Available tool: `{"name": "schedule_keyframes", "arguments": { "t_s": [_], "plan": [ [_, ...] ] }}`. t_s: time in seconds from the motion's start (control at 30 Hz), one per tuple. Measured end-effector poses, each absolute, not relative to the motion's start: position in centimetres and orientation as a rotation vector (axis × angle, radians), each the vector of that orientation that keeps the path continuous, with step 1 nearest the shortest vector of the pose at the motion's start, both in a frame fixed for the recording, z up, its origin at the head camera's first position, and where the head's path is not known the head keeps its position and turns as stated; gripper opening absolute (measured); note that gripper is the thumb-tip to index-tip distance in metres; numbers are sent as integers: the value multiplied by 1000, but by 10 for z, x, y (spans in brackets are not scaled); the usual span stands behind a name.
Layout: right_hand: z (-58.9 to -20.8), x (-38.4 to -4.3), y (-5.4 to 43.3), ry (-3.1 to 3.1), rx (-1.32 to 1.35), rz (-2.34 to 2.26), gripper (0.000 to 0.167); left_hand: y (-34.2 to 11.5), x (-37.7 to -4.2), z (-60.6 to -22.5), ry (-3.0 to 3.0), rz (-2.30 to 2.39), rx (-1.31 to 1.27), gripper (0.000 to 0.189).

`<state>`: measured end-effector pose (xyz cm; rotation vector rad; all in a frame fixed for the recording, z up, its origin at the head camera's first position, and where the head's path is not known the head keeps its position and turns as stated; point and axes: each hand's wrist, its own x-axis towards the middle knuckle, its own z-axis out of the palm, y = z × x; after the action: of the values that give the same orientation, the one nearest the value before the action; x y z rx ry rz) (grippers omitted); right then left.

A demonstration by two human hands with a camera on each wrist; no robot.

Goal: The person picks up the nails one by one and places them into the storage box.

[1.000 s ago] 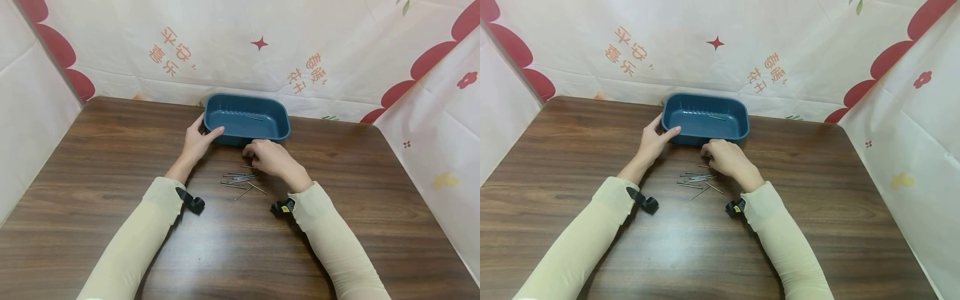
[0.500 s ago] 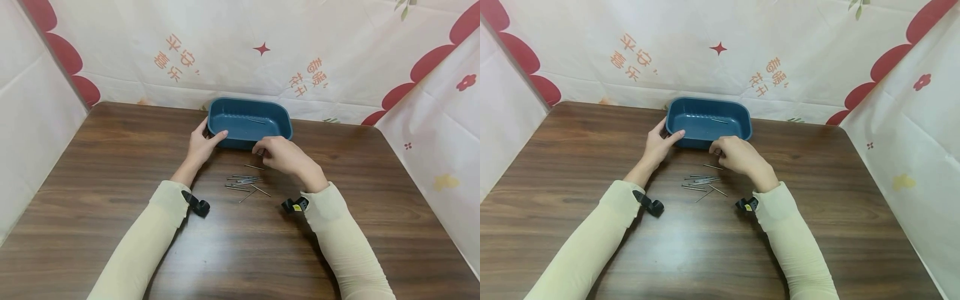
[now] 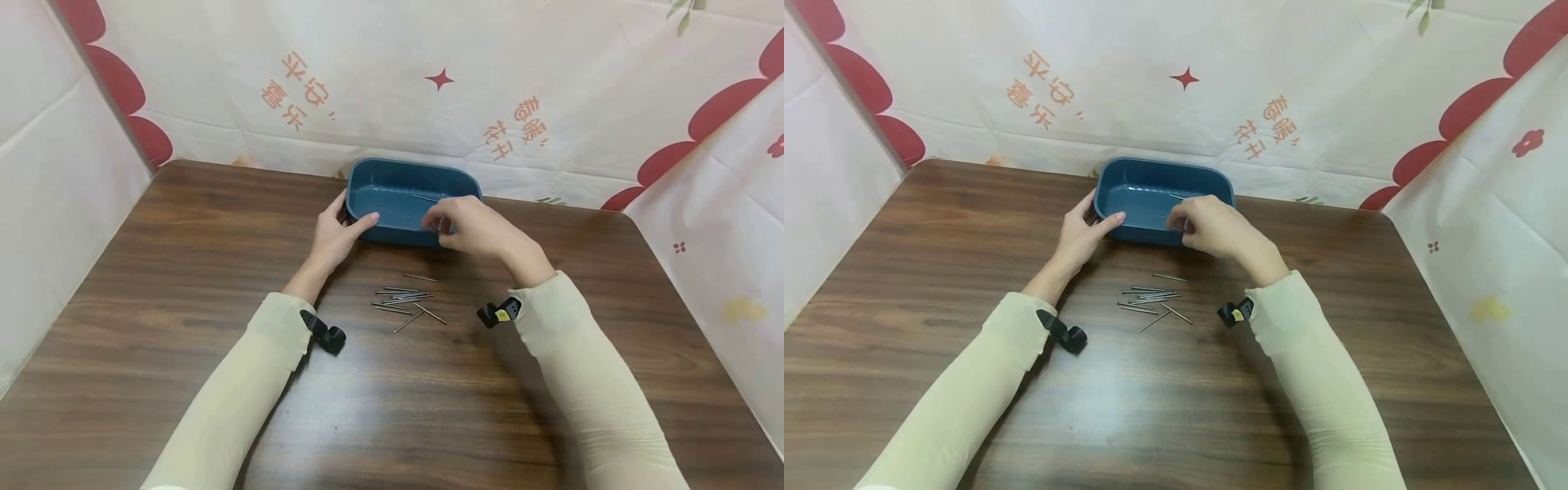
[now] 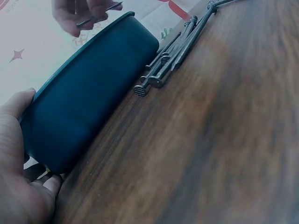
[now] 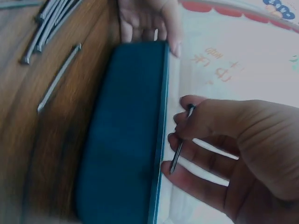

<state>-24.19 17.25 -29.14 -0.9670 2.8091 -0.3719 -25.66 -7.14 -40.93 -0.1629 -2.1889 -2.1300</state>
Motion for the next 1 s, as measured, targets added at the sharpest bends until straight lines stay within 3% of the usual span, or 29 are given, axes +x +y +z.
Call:
{"name": "schedule_keyframes", "arguments": {
  "t_s": [0.57, 0.8, 1.0],
  "plan": [
    [-301, -317, 159, 2786, -841, -346, 28, -70, -259, -410, -2223, -2131, -162, 80],
    [-311, -337, 153, 2766, -801, -341, 27, -70, -239, -379, -2229, -2172, -159, 77],
    [-312, -351, 149, 2755, -815, -317, 28, -71, -239, -379, -2242, -2163, -150, 80]
  ]
}}
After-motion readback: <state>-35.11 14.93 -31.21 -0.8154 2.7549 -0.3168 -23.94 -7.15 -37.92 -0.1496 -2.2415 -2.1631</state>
